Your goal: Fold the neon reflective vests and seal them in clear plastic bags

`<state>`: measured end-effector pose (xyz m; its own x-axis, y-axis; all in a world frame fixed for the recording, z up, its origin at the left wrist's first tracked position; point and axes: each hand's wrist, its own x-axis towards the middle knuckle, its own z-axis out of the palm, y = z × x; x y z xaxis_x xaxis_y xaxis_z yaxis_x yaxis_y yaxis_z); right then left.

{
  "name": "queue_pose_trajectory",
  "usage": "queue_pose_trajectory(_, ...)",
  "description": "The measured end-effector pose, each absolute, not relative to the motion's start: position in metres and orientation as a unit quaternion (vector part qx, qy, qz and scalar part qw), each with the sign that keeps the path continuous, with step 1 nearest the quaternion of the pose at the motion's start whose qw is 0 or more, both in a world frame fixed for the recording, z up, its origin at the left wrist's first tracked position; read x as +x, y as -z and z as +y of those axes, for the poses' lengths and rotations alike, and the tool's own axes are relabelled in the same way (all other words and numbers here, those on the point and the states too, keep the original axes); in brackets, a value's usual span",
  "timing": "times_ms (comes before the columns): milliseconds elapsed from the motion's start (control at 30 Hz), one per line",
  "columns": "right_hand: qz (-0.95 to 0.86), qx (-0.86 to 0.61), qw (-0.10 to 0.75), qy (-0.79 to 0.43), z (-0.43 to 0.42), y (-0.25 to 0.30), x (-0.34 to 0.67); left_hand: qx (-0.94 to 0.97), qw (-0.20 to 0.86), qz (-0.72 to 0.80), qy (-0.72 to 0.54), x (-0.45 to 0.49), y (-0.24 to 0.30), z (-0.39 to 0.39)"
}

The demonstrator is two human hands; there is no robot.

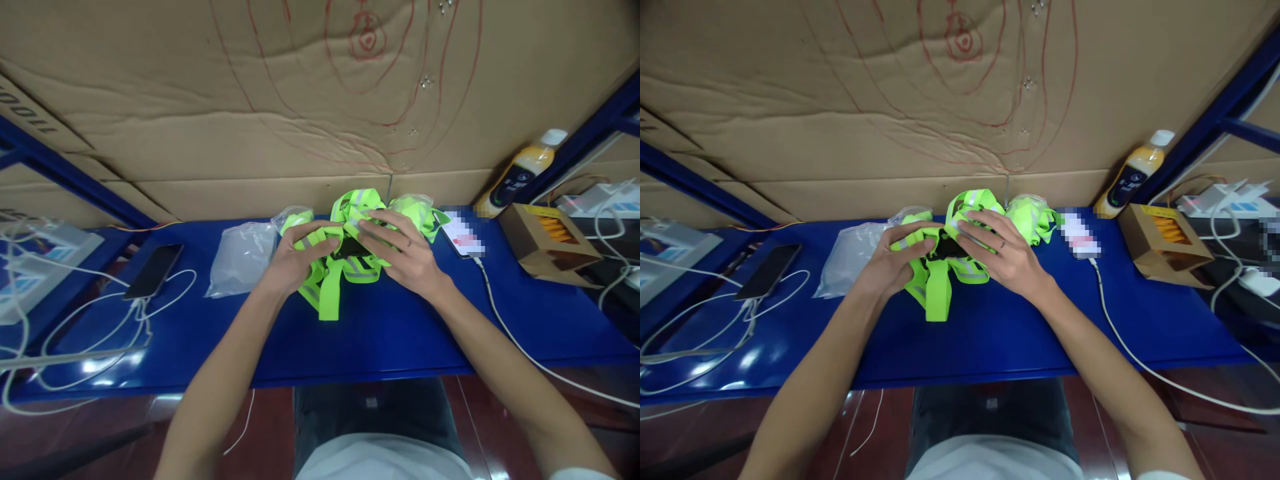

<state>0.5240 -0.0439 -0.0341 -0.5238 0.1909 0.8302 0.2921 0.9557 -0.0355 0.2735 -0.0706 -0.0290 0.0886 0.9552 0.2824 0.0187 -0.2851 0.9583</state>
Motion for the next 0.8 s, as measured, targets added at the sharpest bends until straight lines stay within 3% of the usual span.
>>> queue_pose_trajectory(200,-0.896,-0.212,0.387,0.050,-0.044,0.027,0.525,0.701,0.292,0.391,-0.520,0.262,0.011,-0.072)
queue_pose_trajectory(333,-0.855,-0.262,0.448,0.004,-0.046,0.016,0.523,0.743,0.248,0.378,-0.494,0.258,0.005,-0.075)
queue_pose_trajectory(433,-0.838,-0.296,0.451,-0.079,-0.044,0.004,0.523,0.789,0.195,0.356,-0.461,0.259,0.003,-0.080)
queue_pose_trajectory(633,-0.852,-0.291,0.321,-0.295,-0.034,-0.017,0.532,0.830,0.154,0.295,-0.447,0.266,0.006,-0.088)
queue_pose_trajectory(733,-0.826,-0.304,0.358,-0.311,-0.034,-0.017,0.531,0.819,0.131,0.292,-0.475,0.272,0.011,-0.085)
queue_pose_trajectory(800,-0.824,-0.290,0.423,-0.241,-0.037,-0.014,0.529,0.778,0.151,0.306,-0.528,0.274,0.015,-0.080)
